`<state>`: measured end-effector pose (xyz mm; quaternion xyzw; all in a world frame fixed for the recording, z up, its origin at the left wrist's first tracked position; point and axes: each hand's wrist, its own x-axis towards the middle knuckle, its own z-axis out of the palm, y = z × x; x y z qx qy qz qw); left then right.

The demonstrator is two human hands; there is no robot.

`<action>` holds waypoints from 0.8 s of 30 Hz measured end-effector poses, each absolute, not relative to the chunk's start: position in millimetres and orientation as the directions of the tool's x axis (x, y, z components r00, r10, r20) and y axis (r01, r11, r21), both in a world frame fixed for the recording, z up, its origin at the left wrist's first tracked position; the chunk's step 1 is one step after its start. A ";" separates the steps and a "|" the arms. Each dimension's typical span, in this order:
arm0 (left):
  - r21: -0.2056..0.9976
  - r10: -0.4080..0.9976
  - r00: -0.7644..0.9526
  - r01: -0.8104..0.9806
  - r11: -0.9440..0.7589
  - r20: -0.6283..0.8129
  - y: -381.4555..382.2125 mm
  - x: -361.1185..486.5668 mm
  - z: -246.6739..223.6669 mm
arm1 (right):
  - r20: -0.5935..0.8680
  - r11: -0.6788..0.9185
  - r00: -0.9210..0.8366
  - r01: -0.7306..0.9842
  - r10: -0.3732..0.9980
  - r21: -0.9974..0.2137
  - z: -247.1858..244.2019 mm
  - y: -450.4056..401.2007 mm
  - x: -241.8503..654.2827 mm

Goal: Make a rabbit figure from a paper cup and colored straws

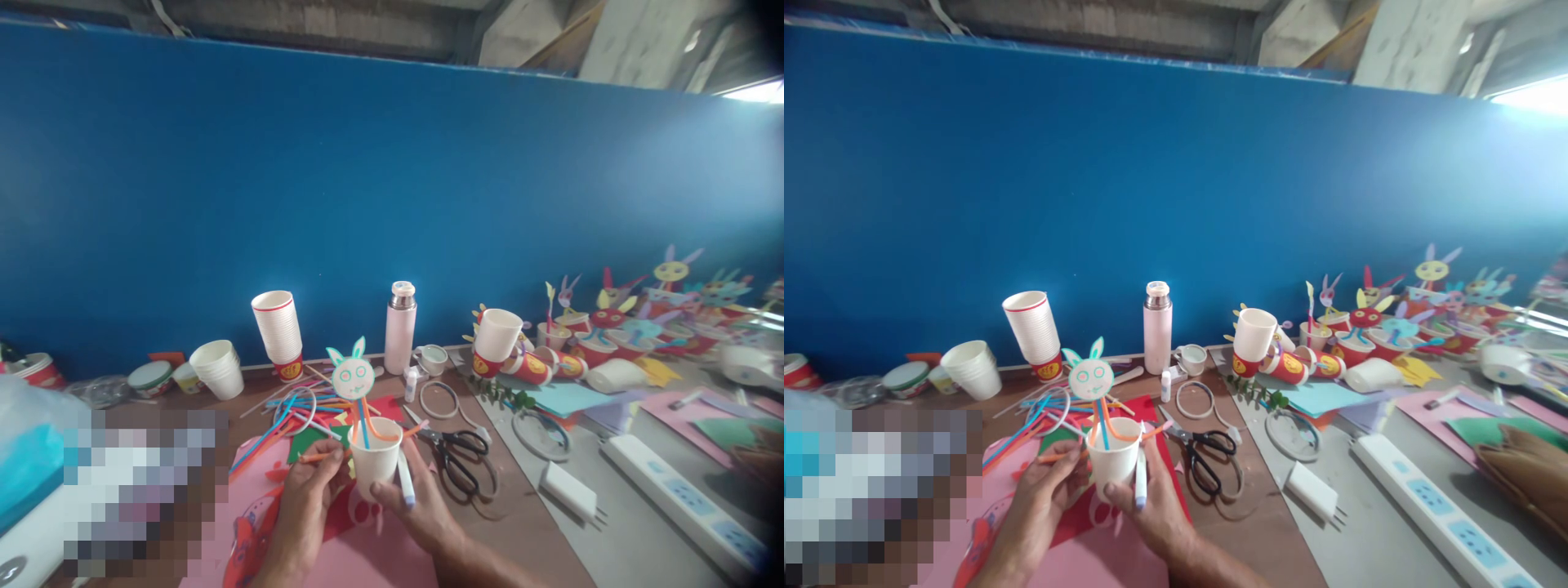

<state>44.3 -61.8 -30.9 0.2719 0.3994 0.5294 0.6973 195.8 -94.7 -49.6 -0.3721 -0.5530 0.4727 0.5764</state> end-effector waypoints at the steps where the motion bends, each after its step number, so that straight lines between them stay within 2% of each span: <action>1: 0.806 0.956 0.125 -0.517 0.290 -0.264 -62.3 44.0 -30.9 | 0.284 0.275 -0.058 -0.131 0.957 -0.953 -50.3 -94.7 196.0; 17: 0.882 0.959 0.110 -0.377 0.282 -0.260 -64.6 42.6 -28.2 | 0.243 0.237 -0.065 -0.090 0.968 -0.967 -59.5 -95.2 197.4; 24: 0.961 0.989 0.020 -0.232 0.150 -0.149 -66.1 42.6 -21.6 | 0.207 0.202 -0.073 -0.072 0.976 -0.977 -59.8 -95.0 198.0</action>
